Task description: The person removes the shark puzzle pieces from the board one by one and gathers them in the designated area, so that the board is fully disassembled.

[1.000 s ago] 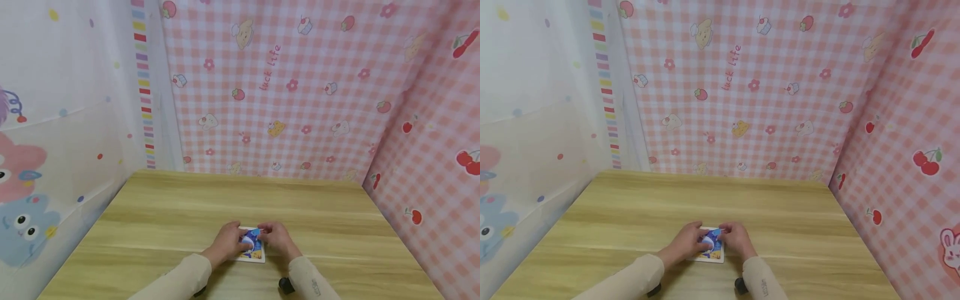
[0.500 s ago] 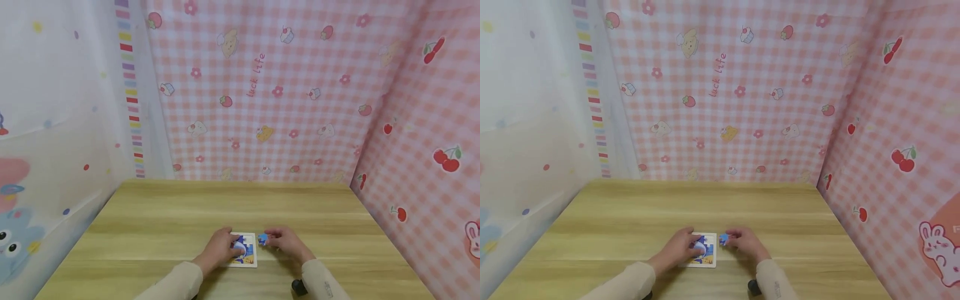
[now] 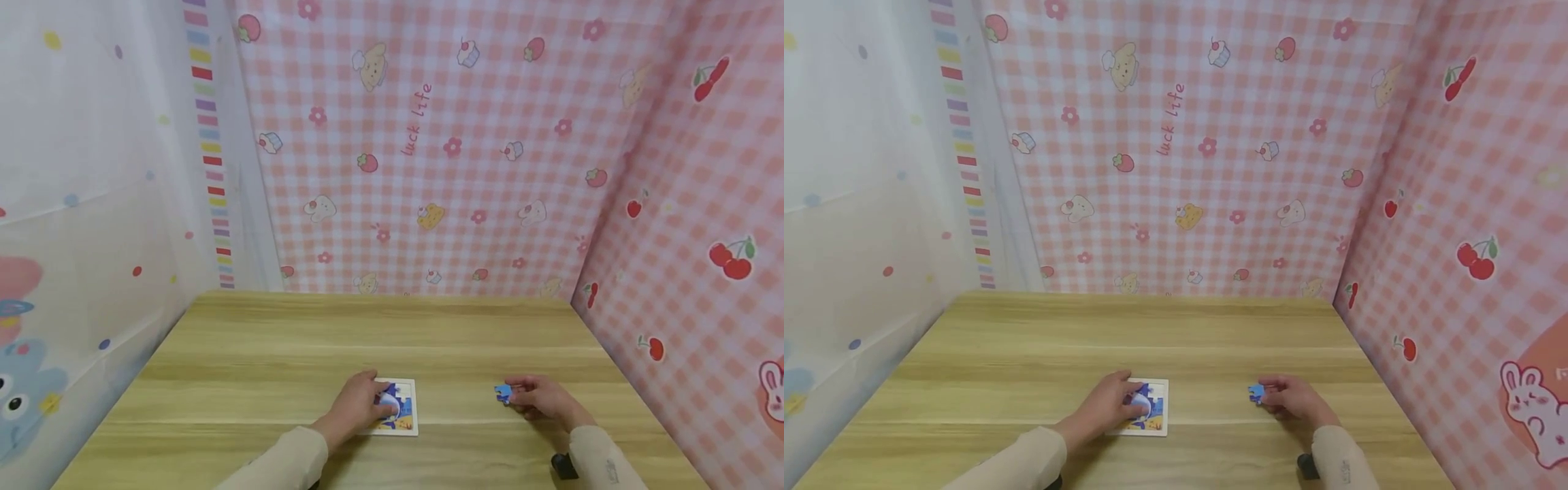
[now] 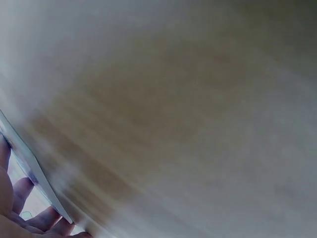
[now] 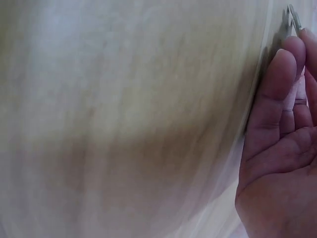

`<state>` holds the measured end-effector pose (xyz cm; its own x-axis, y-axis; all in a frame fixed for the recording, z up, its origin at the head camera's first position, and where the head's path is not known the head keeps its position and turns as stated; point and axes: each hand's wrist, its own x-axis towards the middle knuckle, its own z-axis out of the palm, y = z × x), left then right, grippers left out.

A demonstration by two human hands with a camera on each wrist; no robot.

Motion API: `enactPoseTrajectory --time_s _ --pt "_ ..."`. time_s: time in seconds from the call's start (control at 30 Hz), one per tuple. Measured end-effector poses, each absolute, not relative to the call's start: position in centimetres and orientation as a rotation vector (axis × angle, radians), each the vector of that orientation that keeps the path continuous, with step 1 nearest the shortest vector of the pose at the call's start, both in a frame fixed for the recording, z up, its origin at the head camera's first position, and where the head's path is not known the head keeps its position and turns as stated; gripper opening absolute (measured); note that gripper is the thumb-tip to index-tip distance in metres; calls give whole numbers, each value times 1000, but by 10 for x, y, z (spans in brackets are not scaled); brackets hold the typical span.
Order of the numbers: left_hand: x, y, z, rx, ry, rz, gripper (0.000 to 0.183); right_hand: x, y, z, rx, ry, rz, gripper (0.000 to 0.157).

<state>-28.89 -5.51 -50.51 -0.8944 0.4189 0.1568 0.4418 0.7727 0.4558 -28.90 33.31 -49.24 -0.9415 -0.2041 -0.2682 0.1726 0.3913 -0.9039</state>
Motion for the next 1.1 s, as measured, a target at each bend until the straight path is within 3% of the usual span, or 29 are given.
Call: enactPoseTrajectory --time_s 0.4,0.57,0.77,1.1 --pt "-286 -56 -504 -703 -2908 -780 54 -292 323 -494 -158 2463 -1505 41" --pt "-285 -56 -503 -701 -2899 -719 53 -289 321 -496 -213 2495 -1490 44" --pt "-289 -55 -505 -639 -2938 -651 54 -286 316 -489 -61 2611 -1414 44" --pt "-297 -82 -501 -600 -2889 -762 54 -302 246 -472 -61 2573 -1516 37"
